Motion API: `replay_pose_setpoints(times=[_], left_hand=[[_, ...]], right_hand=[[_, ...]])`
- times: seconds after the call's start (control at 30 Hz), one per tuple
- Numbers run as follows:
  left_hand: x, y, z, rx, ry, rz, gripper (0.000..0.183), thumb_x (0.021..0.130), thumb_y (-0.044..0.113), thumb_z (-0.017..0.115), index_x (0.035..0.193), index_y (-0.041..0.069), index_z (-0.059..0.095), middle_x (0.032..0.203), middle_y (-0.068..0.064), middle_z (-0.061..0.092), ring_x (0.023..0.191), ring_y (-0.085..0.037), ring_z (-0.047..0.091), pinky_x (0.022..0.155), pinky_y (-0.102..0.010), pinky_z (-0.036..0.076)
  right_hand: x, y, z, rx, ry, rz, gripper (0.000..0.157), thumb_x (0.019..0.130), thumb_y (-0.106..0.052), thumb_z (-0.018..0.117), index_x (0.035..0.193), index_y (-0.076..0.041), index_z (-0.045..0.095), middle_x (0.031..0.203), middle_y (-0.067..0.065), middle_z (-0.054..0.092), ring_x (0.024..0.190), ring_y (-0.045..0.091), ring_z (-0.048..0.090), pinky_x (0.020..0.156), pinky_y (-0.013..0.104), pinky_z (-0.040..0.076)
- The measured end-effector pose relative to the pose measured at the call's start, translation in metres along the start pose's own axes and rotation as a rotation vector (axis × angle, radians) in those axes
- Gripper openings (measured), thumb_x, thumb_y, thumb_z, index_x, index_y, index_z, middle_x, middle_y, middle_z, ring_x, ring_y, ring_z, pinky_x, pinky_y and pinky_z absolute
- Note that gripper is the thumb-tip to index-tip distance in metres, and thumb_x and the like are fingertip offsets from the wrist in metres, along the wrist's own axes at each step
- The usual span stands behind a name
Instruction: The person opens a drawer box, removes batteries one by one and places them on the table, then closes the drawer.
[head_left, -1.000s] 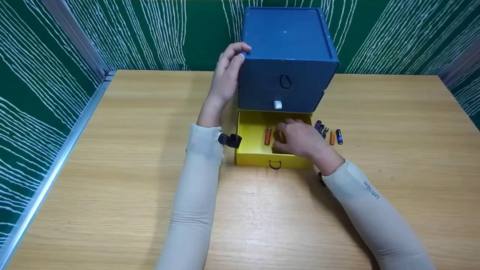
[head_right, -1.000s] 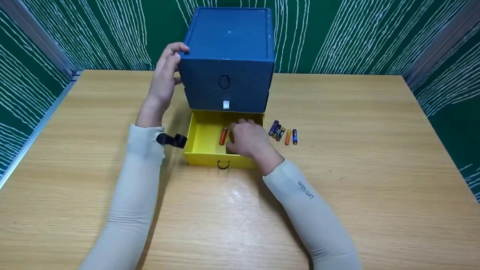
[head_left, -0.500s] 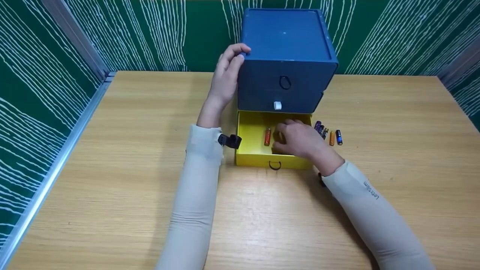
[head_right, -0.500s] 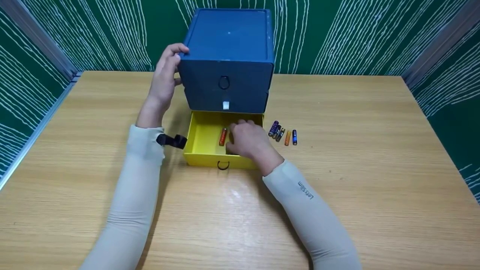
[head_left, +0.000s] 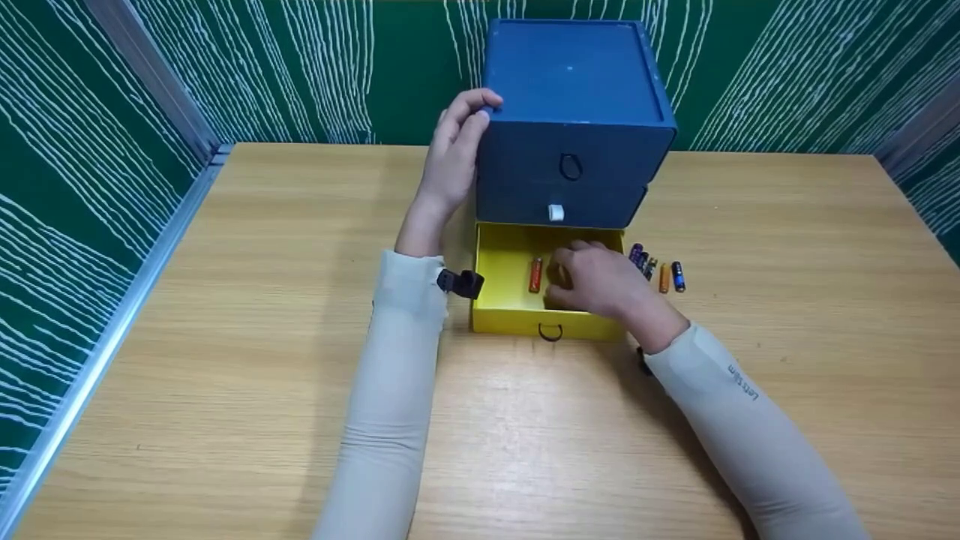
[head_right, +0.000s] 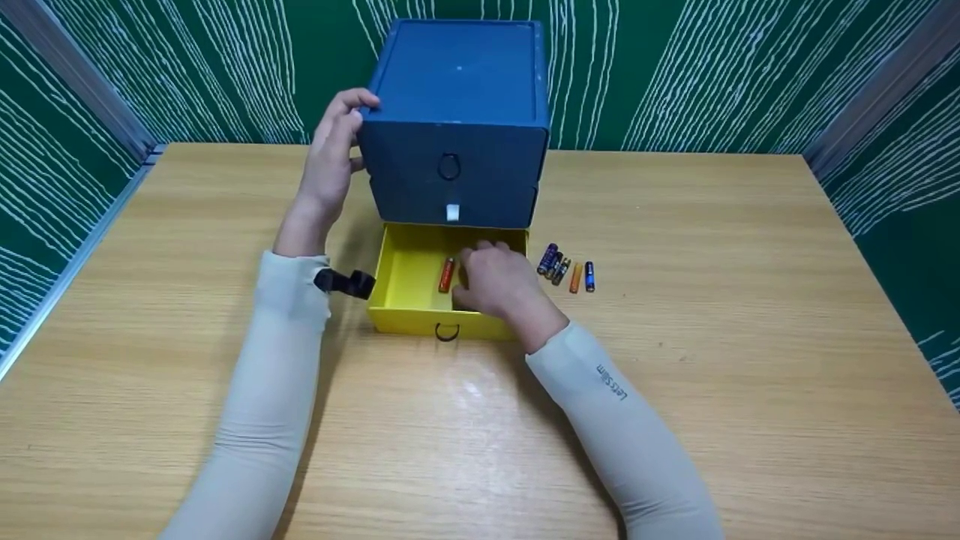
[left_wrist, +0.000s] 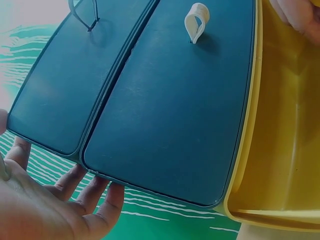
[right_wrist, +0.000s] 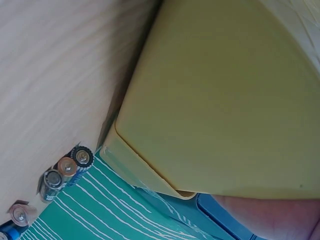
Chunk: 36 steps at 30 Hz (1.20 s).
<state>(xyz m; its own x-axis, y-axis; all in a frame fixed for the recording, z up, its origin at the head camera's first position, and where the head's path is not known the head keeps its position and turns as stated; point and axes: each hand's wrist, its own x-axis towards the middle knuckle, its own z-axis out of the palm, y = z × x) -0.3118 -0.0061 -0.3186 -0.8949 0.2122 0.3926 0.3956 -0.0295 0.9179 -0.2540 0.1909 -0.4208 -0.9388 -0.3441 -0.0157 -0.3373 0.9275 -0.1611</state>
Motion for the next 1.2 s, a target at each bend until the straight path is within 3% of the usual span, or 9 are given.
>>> replay_pose_setpoints(times=[1.2], left_hand=[[0.0015,-0.0024,0.0005,0.007,0.011,0.009,0.024,0.093,0.016,0.032,0.109,0.012,0.049,0.123,0.003,0.041,0.113,-0.007,0.031,0.095,-0.021,0.029]], right_hand=[[0.0005,0.0009,0.0013,-0.002,0.023,-0.031,0.029,0.077,-0.037,0.058,0.093,-0.013,0.060,0.079,0.002,0.054,0.075,0.020,0.048,0.066,0.035,0.044]])
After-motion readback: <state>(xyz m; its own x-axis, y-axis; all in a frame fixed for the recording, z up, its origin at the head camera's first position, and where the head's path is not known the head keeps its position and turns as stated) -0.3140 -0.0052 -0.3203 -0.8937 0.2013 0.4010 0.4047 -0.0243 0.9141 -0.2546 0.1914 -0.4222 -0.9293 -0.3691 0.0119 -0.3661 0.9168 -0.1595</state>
